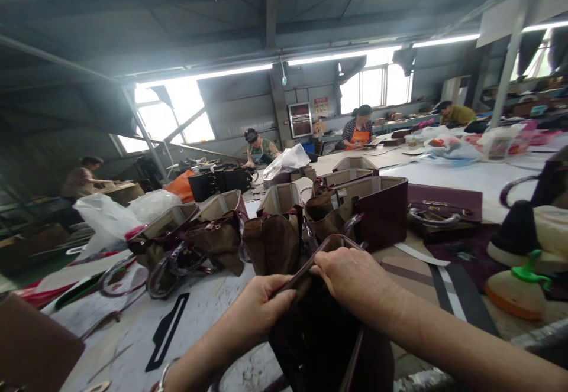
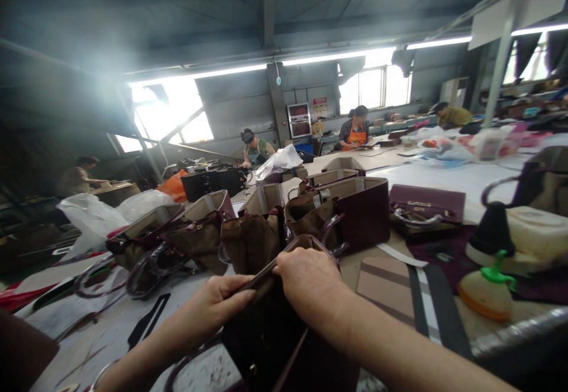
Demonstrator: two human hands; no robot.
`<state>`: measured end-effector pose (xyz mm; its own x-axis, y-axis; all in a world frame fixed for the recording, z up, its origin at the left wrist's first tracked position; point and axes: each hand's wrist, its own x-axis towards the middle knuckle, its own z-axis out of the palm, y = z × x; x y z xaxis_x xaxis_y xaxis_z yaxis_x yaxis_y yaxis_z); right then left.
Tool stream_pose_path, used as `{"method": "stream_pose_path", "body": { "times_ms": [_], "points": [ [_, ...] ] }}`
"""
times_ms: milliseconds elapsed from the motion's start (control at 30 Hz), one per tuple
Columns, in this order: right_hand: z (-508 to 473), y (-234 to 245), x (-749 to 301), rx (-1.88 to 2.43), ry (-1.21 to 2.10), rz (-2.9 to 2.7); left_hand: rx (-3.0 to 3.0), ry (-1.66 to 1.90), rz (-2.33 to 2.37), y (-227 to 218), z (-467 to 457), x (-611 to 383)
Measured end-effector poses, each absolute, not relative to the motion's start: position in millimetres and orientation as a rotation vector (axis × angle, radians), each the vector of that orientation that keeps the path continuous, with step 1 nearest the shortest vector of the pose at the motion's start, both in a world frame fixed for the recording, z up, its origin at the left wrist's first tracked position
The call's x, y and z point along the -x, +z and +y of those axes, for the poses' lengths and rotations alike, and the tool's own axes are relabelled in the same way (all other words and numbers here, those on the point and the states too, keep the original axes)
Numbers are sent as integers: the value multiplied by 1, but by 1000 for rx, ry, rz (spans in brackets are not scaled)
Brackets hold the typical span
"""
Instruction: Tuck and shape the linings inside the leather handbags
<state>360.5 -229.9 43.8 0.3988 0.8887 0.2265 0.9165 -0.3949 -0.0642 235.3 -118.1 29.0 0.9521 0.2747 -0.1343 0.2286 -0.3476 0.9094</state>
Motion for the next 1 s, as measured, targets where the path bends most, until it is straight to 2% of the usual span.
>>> {"method": "stream_pose_path", "body": {
  "times_ms": [533,1000],
  "points": [
    [-232,48,-358,2448,-283,-1614,-1805,1,271,29,-122,-240],
    [-234,40,-363,2479,-424,-1557,-2049,-28,330,27,-108,-265]
  ]
}}
